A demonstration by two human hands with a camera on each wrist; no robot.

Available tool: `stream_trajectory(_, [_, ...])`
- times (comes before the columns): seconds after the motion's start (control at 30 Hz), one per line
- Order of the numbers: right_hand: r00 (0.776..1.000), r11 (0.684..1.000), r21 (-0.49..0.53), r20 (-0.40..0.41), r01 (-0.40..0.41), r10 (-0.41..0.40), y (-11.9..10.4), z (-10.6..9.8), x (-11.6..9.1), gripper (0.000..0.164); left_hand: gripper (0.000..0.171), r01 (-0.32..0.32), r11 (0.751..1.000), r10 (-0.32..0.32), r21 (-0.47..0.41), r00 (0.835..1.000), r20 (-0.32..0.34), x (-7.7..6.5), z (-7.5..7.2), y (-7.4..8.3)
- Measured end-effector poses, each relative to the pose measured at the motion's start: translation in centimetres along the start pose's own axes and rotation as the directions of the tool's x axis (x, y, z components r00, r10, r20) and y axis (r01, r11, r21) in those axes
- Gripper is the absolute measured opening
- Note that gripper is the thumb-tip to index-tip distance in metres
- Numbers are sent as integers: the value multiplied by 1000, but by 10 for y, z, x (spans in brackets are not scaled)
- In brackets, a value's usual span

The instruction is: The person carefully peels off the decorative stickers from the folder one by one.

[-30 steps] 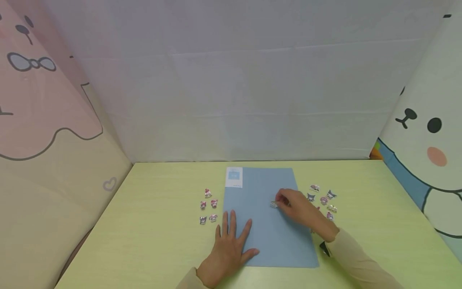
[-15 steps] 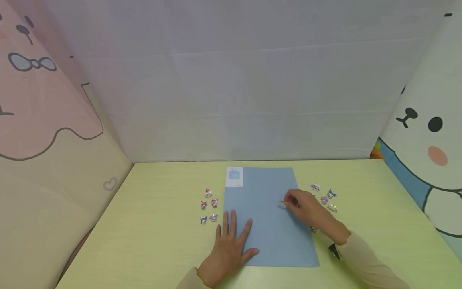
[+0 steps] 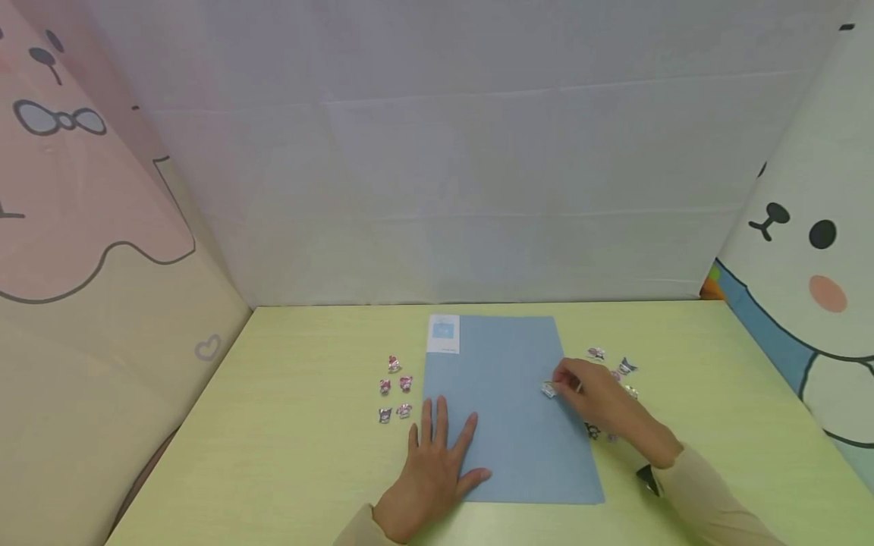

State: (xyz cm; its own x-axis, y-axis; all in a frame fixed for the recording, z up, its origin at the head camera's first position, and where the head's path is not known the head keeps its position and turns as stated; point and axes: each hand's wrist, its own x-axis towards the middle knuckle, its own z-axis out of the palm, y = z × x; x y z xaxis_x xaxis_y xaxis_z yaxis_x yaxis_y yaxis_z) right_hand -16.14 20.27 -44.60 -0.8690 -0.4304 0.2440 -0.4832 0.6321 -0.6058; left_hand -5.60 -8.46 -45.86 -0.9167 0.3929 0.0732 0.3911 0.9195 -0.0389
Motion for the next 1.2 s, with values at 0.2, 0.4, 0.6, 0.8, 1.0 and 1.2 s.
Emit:
stream_trajectory(0.2, [1000, 1000, -14, -4, -2, 2, 3, -6, -6, 10, 73, 8, 1000, -8, -9, 1000, 12, 0, -3, 1])
stream_trajectory(0.4, [1000, 999, -11, -2, 30, -30, 9, -12, -12, 10, 73, 8, 1000, -8, -11, 1000, 15, 0, -1, 0])
stream_trajectory(0.6, [1000, 1000, -13, 0, 25, -25, 16, -17, -19, 13, 73, 8, 1000, -8, -8, 1000, 6, 0, -1, 1])
stream_trajectory(0.8, [996, 996, -34, -28, 79, -80, 24, -21, -26, 18, 73, 10, 1000, -10, -5, 1000, -6, 0, -3, 1])
stream_trajectory(1.0, [999, 997, -55, -6, 51, -52, 28, -27, -30, 15, 73, 14, 999, -14, -29, 1000, -12, -1, -1, 1])
stream_trajectory(1.2, [997, 998, -60, 70, -16, 20, 29, -35, -33, 11, 73, 19, 1000, -19, -13, 1000, 5, 0, 1, 0])
